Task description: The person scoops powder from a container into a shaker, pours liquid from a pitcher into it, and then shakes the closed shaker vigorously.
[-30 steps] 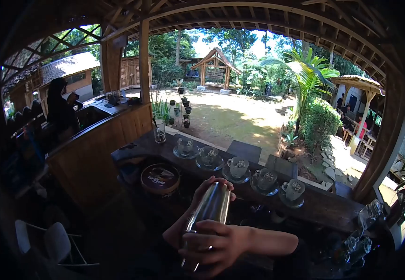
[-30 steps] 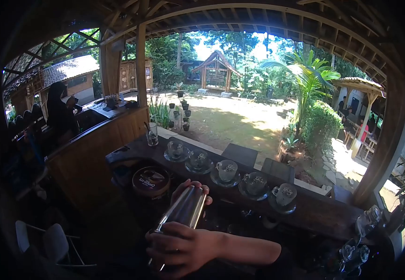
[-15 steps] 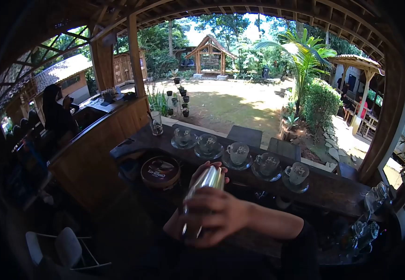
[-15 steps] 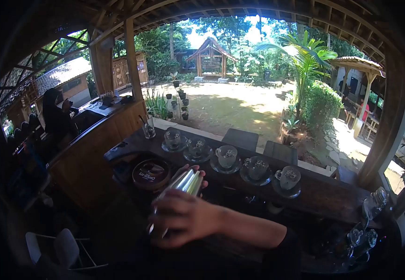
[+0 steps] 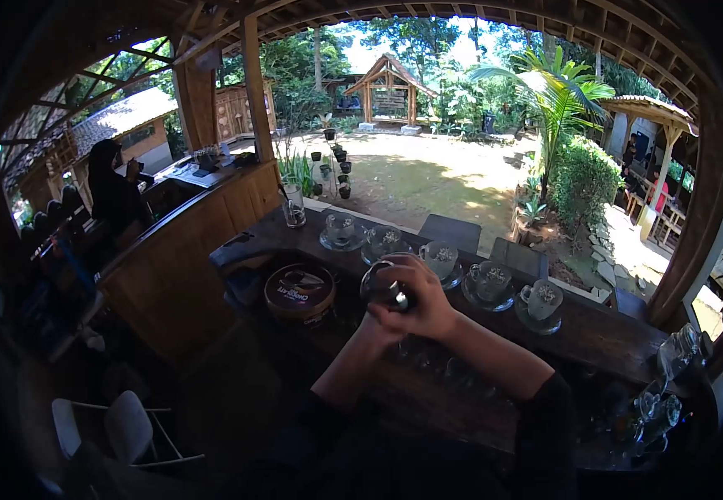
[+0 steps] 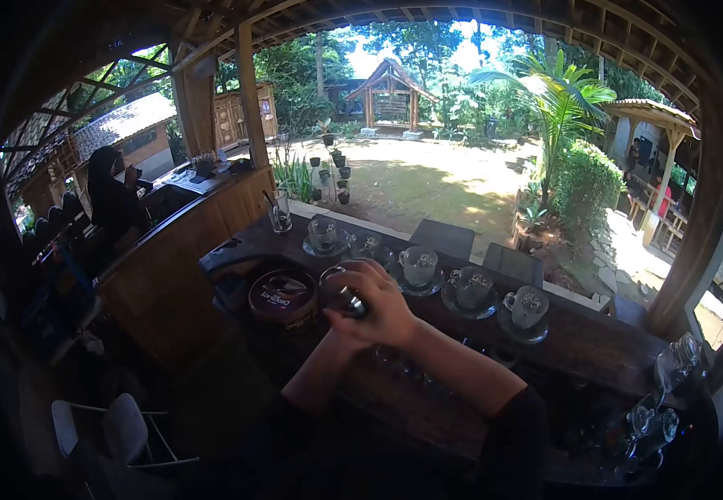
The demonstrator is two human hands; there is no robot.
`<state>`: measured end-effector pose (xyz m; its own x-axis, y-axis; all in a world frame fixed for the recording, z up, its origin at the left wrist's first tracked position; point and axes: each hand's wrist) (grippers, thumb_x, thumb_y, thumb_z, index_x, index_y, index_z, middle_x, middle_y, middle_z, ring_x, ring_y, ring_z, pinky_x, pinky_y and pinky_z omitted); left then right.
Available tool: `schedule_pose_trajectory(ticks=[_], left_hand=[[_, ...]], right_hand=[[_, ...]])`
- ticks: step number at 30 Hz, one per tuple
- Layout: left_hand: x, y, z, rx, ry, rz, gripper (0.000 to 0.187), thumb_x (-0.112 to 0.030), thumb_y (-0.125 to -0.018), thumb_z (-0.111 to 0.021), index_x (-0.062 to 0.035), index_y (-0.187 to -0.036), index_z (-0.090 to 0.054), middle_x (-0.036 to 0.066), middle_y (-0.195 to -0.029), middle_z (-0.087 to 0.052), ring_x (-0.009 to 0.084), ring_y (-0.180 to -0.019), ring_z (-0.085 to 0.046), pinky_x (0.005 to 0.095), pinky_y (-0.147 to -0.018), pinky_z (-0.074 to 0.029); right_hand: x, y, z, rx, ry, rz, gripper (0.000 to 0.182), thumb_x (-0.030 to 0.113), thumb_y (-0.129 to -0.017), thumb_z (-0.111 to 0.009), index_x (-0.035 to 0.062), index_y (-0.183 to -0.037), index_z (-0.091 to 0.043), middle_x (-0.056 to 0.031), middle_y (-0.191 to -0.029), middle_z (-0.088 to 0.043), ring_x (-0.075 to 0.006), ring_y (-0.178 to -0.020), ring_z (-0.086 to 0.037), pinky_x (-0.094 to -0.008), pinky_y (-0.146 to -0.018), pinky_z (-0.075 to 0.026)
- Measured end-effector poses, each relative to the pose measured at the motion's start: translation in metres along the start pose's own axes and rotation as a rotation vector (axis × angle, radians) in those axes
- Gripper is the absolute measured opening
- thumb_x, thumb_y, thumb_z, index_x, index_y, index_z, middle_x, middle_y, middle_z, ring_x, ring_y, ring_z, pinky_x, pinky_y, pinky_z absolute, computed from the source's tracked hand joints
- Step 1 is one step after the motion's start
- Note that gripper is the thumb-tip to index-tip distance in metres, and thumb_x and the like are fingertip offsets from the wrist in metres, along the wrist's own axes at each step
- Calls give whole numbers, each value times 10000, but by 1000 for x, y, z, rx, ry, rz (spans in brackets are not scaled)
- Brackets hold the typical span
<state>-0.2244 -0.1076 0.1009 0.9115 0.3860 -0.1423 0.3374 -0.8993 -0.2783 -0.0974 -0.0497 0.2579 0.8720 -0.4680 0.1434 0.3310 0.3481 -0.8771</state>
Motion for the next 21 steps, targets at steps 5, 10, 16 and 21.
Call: schedule_pose_trajectory(ticks=[5,10,16,21], left_hand=[[21,31,-80,417,-232,14,435,-406,-963,-330,-97,-1223,-492,132,-1156,-470,335,-1073,-439,548,-787,-515],[36,21,-76,-29,-280,-246,398,-396,-937,-408,-94,-1156,-548,101,-1018,-578,252,-923,-567,419,-824,-480],[37,23,-96,-50,-261,-22,383,-381,-946,-393,-79,-1115,-556,104,-996,-569,297,-908,-564,408,-738,-509],[50,23,-111,335,-264,11,419,-391,-949,-384,-66,-1143,-563,123,-1047,-550,306,-948,-520,405,-869,-442]], right_hand=[[91,-7,5,275,183,615,401,218,-719,-622,305,-1099,-530,-31,-1176,-519,-308,-1113,-489,-475,-854,-462],[33,-11,21,228,146,386,368,233,-734,-653,189,-1073,-518,-108,-1104,-558,-329,-1057,-534,-463,-828,-467],[71,-9,22,125,208,497,337,211,-695,-646,214,-1021,-562,-77,-1121,-539,-318,-1056,-519,-477,-831,-466],[70,6,21,139,236,514,309,281,-688,-627,210,-984,-575,-69,-1101,-545,-319,-1072,-513,-501,-846,-452]])
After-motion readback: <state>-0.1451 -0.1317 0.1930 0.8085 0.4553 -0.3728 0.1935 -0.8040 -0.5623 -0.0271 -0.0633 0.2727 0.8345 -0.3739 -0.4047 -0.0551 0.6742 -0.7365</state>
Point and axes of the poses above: each hand's wrist, its own y-axis away from the middle knuckle, its own z-axis out of the back of the hand, x = y × z
